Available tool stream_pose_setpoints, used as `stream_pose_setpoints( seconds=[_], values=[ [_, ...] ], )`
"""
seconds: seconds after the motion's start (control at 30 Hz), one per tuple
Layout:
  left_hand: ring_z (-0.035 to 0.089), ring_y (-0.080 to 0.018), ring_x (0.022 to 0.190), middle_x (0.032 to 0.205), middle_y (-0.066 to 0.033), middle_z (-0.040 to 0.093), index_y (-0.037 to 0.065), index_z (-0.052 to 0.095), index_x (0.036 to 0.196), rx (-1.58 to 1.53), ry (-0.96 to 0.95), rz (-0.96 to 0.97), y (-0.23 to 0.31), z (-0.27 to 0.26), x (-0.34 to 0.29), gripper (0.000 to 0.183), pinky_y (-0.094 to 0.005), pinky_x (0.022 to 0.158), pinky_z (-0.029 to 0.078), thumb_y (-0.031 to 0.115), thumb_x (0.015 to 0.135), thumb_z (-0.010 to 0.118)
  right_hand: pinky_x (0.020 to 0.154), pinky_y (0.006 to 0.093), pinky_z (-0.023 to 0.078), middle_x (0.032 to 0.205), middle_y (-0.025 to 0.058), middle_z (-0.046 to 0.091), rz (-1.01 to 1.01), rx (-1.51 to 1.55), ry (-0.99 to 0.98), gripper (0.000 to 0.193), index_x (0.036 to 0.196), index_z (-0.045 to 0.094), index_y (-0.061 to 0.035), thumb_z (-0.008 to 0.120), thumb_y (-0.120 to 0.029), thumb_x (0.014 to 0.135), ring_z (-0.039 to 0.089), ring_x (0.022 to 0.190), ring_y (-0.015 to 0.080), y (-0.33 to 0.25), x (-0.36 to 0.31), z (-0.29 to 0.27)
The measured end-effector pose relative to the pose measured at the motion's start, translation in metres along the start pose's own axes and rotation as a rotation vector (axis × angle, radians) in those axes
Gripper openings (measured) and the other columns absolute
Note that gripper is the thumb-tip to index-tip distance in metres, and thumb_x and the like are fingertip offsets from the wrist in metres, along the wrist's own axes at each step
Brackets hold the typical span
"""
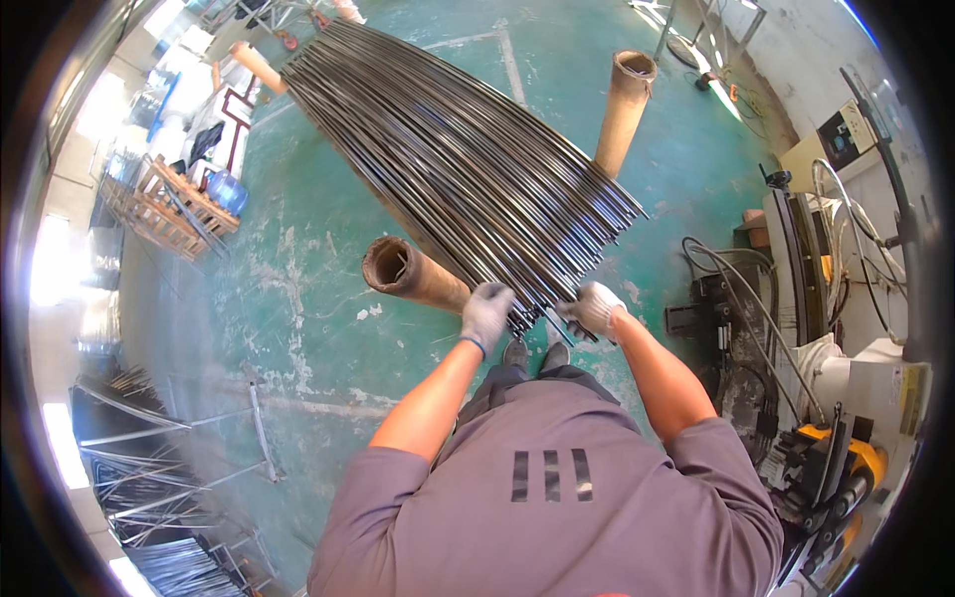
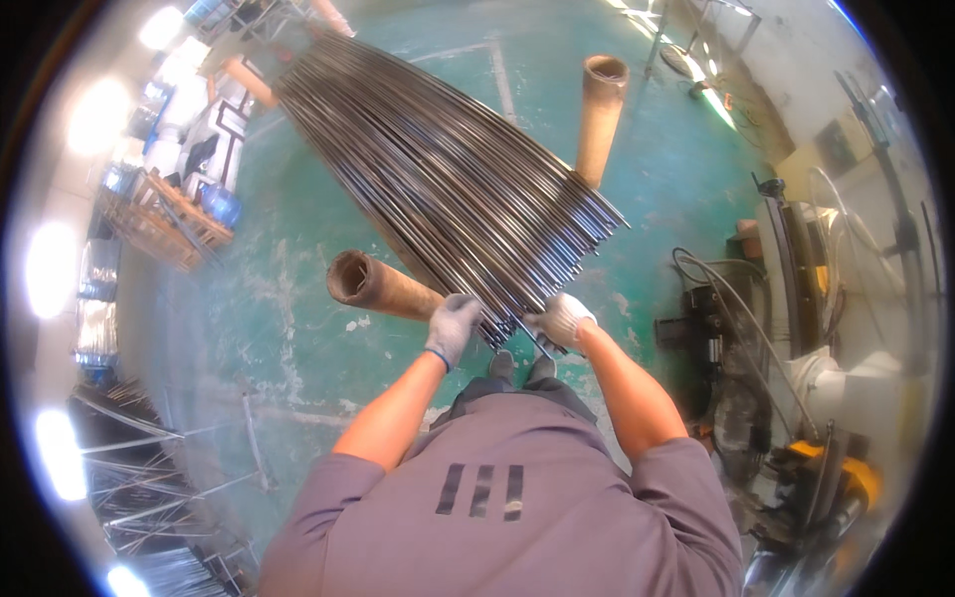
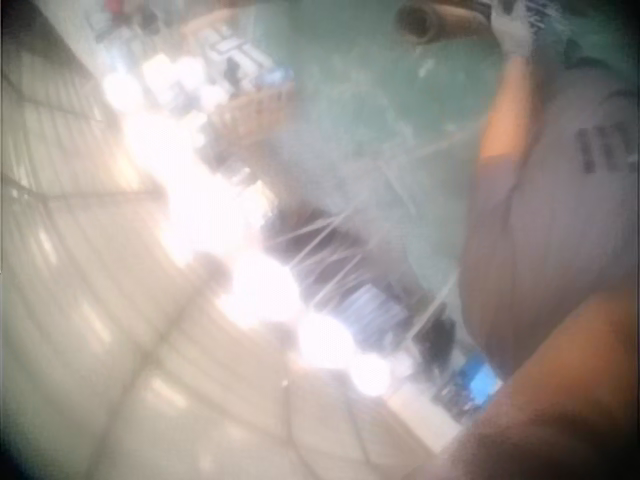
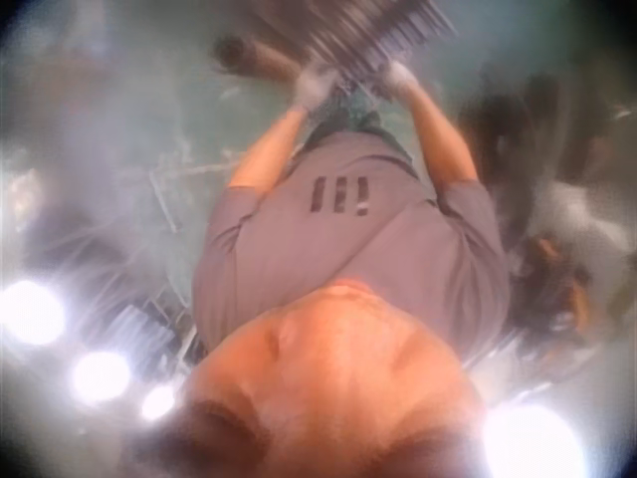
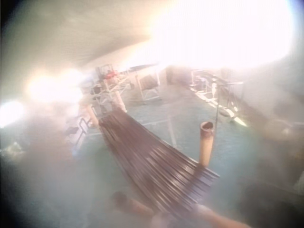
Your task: The person picks up metal rods from a pile on a trolley, feeds them through a rolling machine one at a time, and then places the bent rods onto a separate rack.
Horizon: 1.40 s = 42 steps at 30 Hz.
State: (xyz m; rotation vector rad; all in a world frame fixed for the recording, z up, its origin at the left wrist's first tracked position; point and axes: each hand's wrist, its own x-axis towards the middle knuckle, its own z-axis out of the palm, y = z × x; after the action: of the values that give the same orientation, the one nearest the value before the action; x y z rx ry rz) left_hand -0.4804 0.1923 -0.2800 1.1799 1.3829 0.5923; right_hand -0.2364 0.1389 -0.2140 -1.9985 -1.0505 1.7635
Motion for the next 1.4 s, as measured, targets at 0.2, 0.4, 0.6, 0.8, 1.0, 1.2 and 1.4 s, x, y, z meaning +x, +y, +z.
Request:
stream_pose_setpoints(
  seconds=[0.2,0.4,0.6,0.8,1.0,1.2,1.4],
  values=[
    [0.066,-0.0247,0.081,0.094,-0.0066,0.068,0.009,0.064,0.11,-0.662,-0.178,-0.366,0.009,-0.011,0.059,0.021,-0.0413,0.075,0.057,0.029,0.104,0.063,0.062,0.0397,0.057,0.077,0.0131,0.075,0.014,-0.223,0.182,0.034,0.099,0.074,0.0016,0.077,-0.032,0.097,0.072,0.066,0.0234,0.065,-0.033,0.027],
    [0.063,-0.0194,0.069,0.077,-0.0035,0.063,0.008,0.066,0.103,-0.416,-0.057,-0.308,-0.004,0.013,0.088,0.022,-0.0383,0.069,0.054,0.03,0.102,0.067,0.084,0.0515,0.054,0.098,0.0231,0.074,-0.016,-0.602,0.481,0.037,0.103,0.068,-0.0044,0.076,-0.04,0.095,0.07,0.098,0.0451,0.046,-0.066,0.036],
    [0.067,-0.0259,0.082,0.09,-0.0116,0.071,0.002,0.072,0.106,-0.318,0.121,-0.195,-0.008,0.002,0.121,0.042,-0.042,0.078,0.053,0.043,0.1,0.065,0.078,0.0532,0.053,0.091,0.0197,0.071,-0.073,-0.751,0.688,0.036,0.096,0.064,-0.0065,0.078,-0.039,0.091,0.07,0.091,0.0435,0.098,-0.133,0.025],
    [0.065,-0.0343,0.093,0.103,-0.0183,0.067,0.0,0.06,0.116,-1.285,-0.27,-0.337,0.046,0.0,0.109,0.04,-0.05,0.085,0.056,0.039,0.105,0.062,0.071,0.0521,0.054,0.081,0.0168,0.07,0.132,-0.768,0.785,0.034,0.09,0.063,-0.0086,0.083,-0.036,0.085,0.069,0.079,0.0427,0.187,-0.259,0.064],
    [0.058,-0.0268,0.078,0.084,-0.0132,0.061,0.0,0.061,0.096,-1.093,-0.347,-0.522,0.019,0.026,0.044,0.019,-0.0442,0.076,0.053,0.017,0.104,0.061,0.081,0.0514,0.052,0.088,0.0205,0.067,0.431,-0.696,0.961,0.02,0.093,0.064,-0.006,0.075,-0.012,0.077,0.066,0.09,0.0422,0.285,-0.342,0.118],
    [0.06,-0.0269,0.085,0.09,-0.0124,0.061,-0.001,0.061,0.097,-1.039,-0.564,-0.557,0.05,0.052,-0.028,0.012,-0.0474,0.095,0.052,0.01,0.101,0.062,0.073,0.0508,0.052,0.077,0.0178,0.065,0.373,-0.588,1.098,0.011,0.084,0.063,-0.0076,0.071,-0.012,0.078,0.065,0.081,0.0416,0.302,-0.338,0.144],
    [0.063,-0.0264,0.096,0.095,-0.0104,0.067,0.002,0.069,0.104,-0.945,-0.81,-0.133,0.139,0.068,-0.051,0.016,-0.0469,0.104,0.048,0.017,0.101,0.067,0.089,0.0512,0.049,0.096,0.0217,0.066,0.748,-0.394,1.153,0.009,0.089,0.063,-0.005,0.062,-0.003,0.081,0.062,0.1,0.0423,0.448,-0.436,0.156]
  ],
)
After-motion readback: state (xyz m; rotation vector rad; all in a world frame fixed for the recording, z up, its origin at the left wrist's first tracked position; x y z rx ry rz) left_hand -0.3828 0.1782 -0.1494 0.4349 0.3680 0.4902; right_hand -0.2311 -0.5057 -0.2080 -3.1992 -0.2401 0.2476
